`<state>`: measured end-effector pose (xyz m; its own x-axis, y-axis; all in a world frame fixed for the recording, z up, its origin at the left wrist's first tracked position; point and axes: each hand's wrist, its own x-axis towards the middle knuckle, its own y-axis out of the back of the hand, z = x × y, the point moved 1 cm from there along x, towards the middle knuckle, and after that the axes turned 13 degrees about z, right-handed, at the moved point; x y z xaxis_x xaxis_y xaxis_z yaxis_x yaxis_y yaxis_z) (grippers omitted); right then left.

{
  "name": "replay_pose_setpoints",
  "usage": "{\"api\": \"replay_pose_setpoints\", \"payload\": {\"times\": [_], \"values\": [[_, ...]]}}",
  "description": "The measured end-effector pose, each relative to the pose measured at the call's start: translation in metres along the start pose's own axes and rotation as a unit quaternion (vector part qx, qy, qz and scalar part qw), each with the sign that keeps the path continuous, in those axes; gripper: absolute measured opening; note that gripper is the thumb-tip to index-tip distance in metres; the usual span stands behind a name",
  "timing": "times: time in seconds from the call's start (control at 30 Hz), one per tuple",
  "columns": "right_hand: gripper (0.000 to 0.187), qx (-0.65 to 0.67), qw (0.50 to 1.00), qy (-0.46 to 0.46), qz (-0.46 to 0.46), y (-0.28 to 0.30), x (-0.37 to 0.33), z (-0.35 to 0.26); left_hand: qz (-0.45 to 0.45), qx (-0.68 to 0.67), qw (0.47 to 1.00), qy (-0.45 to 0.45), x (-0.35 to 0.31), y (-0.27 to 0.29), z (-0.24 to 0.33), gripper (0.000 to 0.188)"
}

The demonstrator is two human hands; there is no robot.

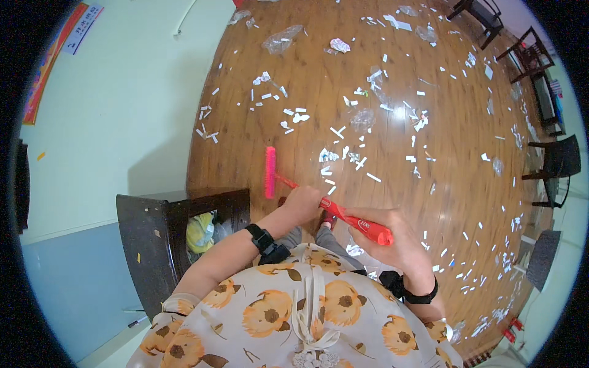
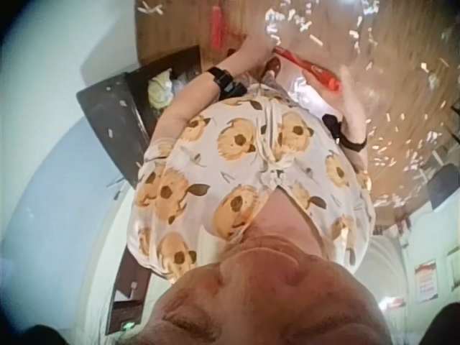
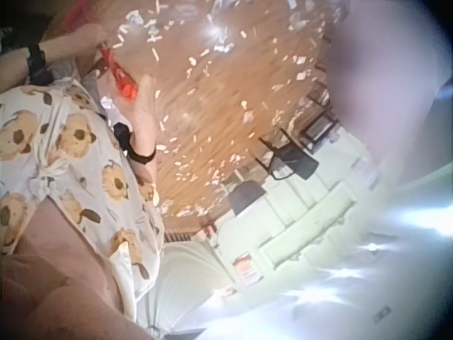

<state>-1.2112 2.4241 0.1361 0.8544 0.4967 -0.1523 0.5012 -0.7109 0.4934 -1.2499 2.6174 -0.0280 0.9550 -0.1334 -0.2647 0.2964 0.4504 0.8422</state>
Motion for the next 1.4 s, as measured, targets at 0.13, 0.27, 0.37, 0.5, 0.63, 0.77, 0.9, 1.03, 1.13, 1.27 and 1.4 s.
{"api": "replay_pose_setpoints", "payload": {"times": [0.13,0.27,0.37,0.5,0.63,0.77,0.9,1.03,1.13,1.27,1.4], "values": [[0.028,-0.077,0.996,-0.044,-0.002,0.021,-0.008,-0.025,0.091,-0.082,0.99,-0.066,0.008,-0.019,0.02,0.015],[0.029,-0.096,0.994,0.034,0.047,0.036,-0.018,-0.043,0.1,-0.129,0.98,-0.11,0.022,0.009,0.043,0.012],[0.029,-0.109,0.989,0.085,0.053,0.038,-0.02,-0.055,0.06,-0.128,0.983,-0.119,0.027,0.031,0.05,0.017],[0.028,-0.083,0.985,0.14,0.061,0.03,-0.011,-0.058,0.131,-0.072,0.982,-0.112,0.023,0.048,0.034,0.021],[0.029,-0.124,0.973,0.185,0.053,0.01,0.022,-0.06,0.14,-0.002,0.988,-0.057,0.017,0.075,-0.009,0.019],[0.028,-0.047,0.982,0.182,0.012,-0.039,0.084,-0.062,0.192,0.053,0.979,-0.039,0.018,0.089,-0.092,0.015],[0.027,-0.015,0.989,0.139,-0.055,-0.103,0.161,-0.064,0.191,0.096,0.976,0.043,0.024,0.109,-0.183,0.01],[0.029,0.013,0.984,0.139,-0.113,-0.174,0.232,-0.087,0.247,0.077,0.962,0.083,0.015,0.127,-0.278,0.013],[0.031,0.034,0.974,0.151,-0.168,-0.235,0.281,-0.105,0.22,0.093,0.959,0.15,0.001,0.139,-0.35,0.015],[0.034,0.061,0.966,0.166,-0.187,-0.309,0.336,-0.122,0.159,0.055,0.953,0.251,-0.007,0.157,-0.429,0.013],[0.033,0.004,0.971,0.135,-0.198,-0.337,0.375,-0.137,0.242,0.011,0.938,0.249,-0.002,0.158,-0.461,0.01]]}}
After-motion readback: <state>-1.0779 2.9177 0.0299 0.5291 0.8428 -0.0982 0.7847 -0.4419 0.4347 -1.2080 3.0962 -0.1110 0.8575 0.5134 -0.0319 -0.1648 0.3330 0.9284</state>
